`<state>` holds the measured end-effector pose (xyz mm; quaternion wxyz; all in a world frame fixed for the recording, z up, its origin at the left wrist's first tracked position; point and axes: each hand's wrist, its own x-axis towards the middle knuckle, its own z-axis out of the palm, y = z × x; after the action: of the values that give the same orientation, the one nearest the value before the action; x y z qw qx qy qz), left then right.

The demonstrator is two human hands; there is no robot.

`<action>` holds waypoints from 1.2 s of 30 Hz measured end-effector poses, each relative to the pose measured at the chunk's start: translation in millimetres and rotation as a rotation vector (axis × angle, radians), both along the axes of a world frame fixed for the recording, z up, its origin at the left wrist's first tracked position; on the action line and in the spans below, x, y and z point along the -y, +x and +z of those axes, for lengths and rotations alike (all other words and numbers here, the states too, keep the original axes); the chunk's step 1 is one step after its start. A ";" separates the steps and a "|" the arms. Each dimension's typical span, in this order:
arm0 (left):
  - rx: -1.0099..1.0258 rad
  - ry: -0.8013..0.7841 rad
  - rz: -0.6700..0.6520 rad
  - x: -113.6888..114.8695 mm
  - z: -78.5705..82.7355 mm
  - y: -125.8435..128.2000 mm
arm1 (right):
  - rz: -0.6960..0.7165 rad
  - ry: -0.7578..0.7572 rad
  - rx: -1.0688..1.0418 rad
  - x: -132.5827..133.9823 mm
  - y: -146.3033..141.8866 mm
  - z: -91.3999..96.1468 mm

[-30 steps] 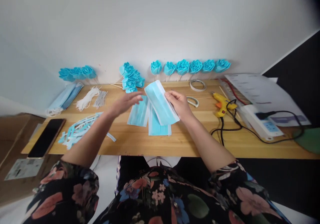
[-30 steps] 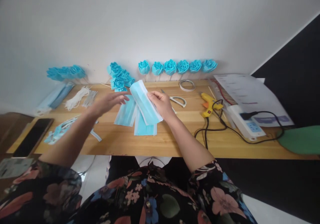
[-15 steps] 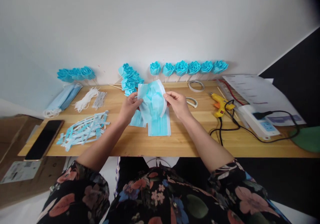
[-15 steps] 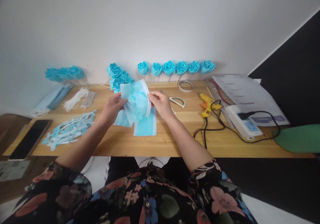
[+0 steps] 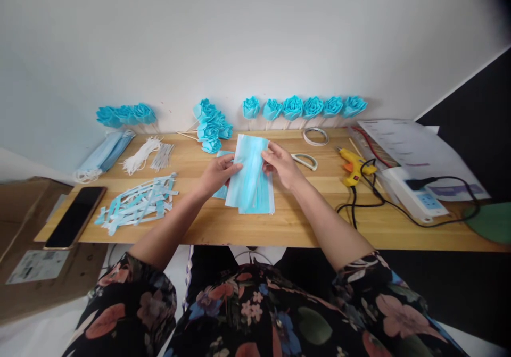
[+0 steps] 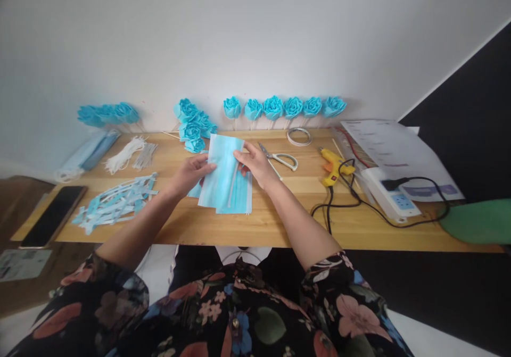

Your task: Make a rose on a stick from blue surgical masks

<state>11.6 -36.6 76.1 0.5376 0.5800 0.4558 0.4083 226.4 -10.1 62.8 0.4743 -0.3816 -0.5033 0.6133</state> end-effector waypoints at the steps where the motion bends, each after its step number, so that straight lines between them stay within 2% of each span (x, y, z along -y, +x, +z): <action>1: 0.000 -0.001 -0.029 0.1 -0.3 0.9 | -0.007 -0.012 -0.011 -0.4 0.3 -0.6; 6: 0.047 -0.028 -0.110 0.5 2.1 8.6 | -0.072 -0.059 -0.043 -2.7 0.9 -6.8; 9: 0.095 -0.060 -0.192 -2.7 7.3 9.6 | -0.157 -0.031 -0.029 -7.3 1.7 -11.6; 11: 0.052 -0.042 -0.195 -9.9 10.3 1.8 | -0.233 0.003 -0.025 -12.9 3.7 -14.3; 14: -0.208 0.076 -0.025 -26.0 9.7 -23.9 | -0.336 0.056 -0.052 -21.8 8.1 -16.0; 16: -0.537 0.179 0.107 -34.4 4.3 -43.4 | -0.360 0.055 -0.093 -24.4 10.5 -14.7; 18: -0.865 0.192 0.190 -37.0 -4.6 -56.9 | -0.336 0.015 -0.122 -22.9 11.6 -11.9; 21: -1.178 0.142 0.206 -31.0 -20.4 -60.2 | -0.235 -0.054 -0.103 -16.0 10.8 -8.7; 24: -1.253 0.148 0.192 -23.6 -31.3 -52.3 | -0.168 -0.036 0.007 -11.6 8.5 -12.2; 27: -1.215 0.146 0.187 -23.5 -33.2 -50.6 | -0.216 0.105 0.271 -13.7 6.6 -21.9; 30: -0.959 0.152 0.277 -27.8 -27.3 -57.5 | -0.309 0.323 0.489 -17.5 5.8 -29.3; 33: -0.477 0.133 0.378 -28.8 -15.8 -58.5 | -0.347 0.412 0.450 -17.2 5.2 -29.2; 36: -0.084 0.020 0.332 -24.5 -3.6 -44.4 | -0.256 0.339 0.272 -12.6 3.2 -24.8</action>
<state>-32.9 -12.1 72.5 0.4374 0.5187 0.5633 0.4715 229.5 2.6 38.0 0.5332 -0.4361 -0.6059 0.3981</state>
